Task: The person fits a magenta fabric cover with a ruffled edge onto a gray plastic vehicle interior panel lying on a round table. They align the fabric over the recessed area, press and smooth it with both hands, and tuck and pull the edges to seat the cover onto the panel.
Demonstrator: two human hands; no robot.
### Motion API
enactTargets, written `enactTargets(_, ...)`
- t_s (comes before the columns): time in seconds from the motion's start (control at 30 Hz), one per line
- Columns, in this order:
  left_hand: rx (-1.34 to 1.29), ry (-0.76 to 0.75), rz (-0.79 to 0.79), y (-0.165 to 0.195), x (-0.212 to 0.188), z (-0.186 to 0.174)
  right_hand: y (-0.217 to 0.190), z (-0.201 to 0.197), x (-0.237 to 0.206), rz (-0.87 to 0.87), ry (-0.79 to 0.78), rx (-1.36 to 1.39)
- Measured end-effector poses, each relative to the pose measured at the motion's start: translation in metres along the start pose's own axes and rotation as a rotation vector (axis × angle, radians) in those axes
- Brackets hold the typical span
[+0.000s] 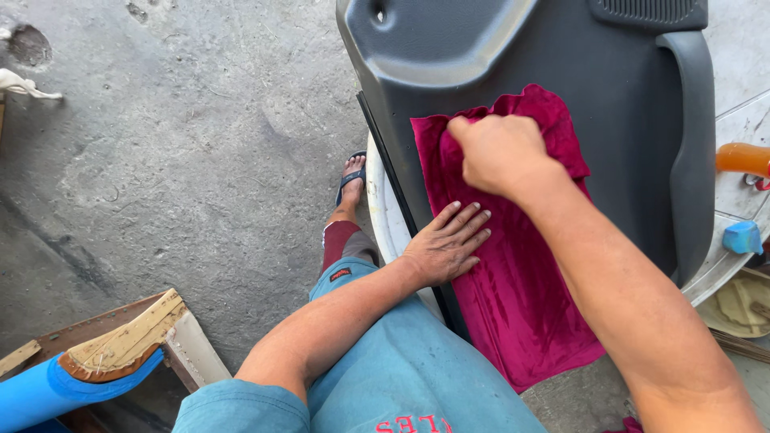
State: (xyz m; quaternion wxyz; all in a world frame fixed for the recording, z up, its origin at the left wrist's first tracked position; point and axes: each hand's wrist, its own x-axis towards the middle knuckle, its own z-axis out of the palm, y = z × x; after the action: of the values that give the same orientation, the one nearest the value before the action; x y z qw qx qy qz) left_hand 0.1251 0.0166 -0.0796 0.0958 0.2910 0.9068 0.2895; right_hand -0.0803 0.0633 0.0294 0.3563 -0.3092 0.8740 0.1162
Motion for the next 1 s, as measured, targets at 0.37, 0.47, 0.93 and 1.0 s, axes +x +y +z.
enactTargets(0.37, -0.391, 0.185, -0.056, -0.013, -0.049, -0.044, -0.034, 0.138, -0.173, 0.268, 0.415, 0.68)
enactTargets(0.47, -0.41, 0.06, -0.312, -0.026, -0.043, -0.059, -0.042, 0.192, -0.228, 0.431, 0.425, 0.778)
enactTargets(0.93, 0.125, -0.41, -0.269, 0.091, -0.039, -0.011, -0.081, 0.358, -0.334, 0.573, 0.679, 0.971)
enactTargets(1.0, 0.155, -0.352, -0.379, 0.081, -0.031, -0.01, -0.083, 0.365, -0.333, 0.573, 0.69, 0.982)
